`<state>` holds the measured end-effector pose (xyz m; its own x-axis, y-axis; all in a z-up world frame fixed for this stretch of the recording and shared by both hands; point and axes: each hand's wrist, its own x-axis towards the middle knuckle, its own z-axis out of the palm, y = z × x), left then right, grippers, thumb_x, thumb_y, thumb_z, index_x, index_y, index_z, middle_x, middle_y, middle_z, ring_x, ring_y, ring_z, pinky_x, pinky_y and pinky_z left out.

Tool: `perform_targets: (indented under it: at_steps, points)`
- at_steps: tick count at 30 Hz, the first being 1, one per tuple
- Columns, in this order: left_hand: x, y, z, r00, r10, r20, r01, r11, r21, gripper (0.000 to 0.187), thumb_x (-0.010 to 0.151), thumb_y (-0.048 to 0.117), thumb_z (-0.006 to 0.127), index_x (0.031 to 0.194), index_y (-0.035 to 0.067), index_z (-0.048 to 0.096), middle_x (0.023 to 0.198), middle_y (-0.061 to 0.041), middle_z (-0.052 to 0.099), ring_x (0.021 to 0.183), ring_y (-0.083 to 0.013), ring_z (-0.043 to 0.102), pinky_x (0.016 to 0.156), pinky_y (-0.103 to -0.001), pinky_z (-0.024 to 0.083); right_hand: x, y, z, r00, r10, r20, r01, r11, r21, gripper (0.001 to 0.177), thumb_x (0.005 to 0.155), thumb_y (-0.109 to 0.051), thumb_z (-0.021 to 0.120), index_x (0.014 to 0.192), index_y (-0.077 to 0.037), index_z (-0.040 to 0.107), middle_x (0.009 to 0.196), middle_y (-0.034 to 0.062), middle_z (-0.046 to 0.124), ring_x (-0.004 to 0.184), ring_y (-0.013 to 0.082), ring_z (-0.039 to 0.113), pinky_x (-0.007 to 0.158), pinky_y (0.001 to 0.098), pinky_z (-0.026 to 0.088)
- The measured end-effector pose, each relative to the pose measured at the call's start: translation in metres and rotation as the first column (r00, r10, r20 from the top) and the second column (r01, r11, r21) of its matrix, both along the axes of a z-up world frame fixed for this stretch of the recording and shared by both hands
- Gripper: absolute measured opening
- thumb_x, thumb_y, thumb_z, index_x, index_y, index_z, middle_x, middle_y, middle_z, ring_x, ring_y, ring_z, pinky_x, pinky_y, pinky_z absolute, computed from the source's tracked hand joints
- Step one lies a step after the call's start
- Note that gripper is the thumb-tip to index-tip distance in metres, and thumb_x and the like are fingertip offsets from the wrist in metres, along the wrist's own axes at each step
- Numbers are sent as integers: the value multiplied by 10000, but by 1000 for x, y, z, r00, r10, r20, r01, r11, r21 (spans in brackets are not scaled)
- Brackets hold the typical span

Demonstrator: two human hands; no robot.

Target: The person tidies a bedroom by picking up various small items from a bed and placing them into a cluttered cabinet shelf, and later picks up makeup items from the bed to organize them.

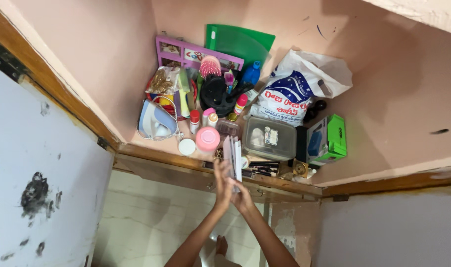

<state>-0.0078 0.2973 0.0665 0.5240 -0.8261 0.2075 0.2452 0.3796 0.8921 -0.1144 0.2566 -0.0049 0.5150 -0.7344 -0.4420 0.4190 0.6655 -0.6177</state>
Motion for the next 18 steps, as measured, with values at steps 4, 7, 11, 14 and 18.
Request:
perform_targets:
  at_steps: [4,7,11,14,18]
  points:
    - [14,-6,-60,977,214,-16,-201,940,277,791,1030,535,502,1567,-8,295,1533,-207,389,1386,-321,424,1157,-446,370,2,23,-2,998,38,43,-41,995,87,459,874,-276,785,1260,-80,631,1095,84,669,980,216,636,832,364,531]
    - [23,-11,-96,974,213,-80,-159,888,431,749,1012,544,551,1490,-21,438,1417,-213,534,1310,-326,520,1125,-427,405,-2,33,-5,995,42,-93,-27,986,165,445,827,-258,809,1203,-126,612,1075,35,669,924,186,628,794,376,528]
    - [19,-11,-108,993,43,-112,25,838,545,818,973,584,559,1508,3,345,1454,-150,433,1340,-284,432,1108,-419,354,-12,38,2,966,55,-254,-61,998,-15,604,750,-241,856,1266,-91,580,1078,29,639,953,166,632,827,386,556]
    - [12,-14,-104,908,-141,-394,328,824,461,820,925,606,528,1534,88,346,1437,-119,496,1313,-256,490,1096,-420,384,-24,31,13,823,130,-552,-348,884,-311,799,718,-259,885,1340,-146,396,1182,50,563,1058,143,612,881,329,510]
    - [4,-32,-95,808,-261,-529,477,816,325,832,979,662,453,1525,35,476,1423,-128,612,1317,-248,570,1108,-406,400,-42,3,21,715,-150,-683,-453,644,-616,923,645,-275,930,1341,-95,352,1162,148,526,1022,224,586,816,385,535]
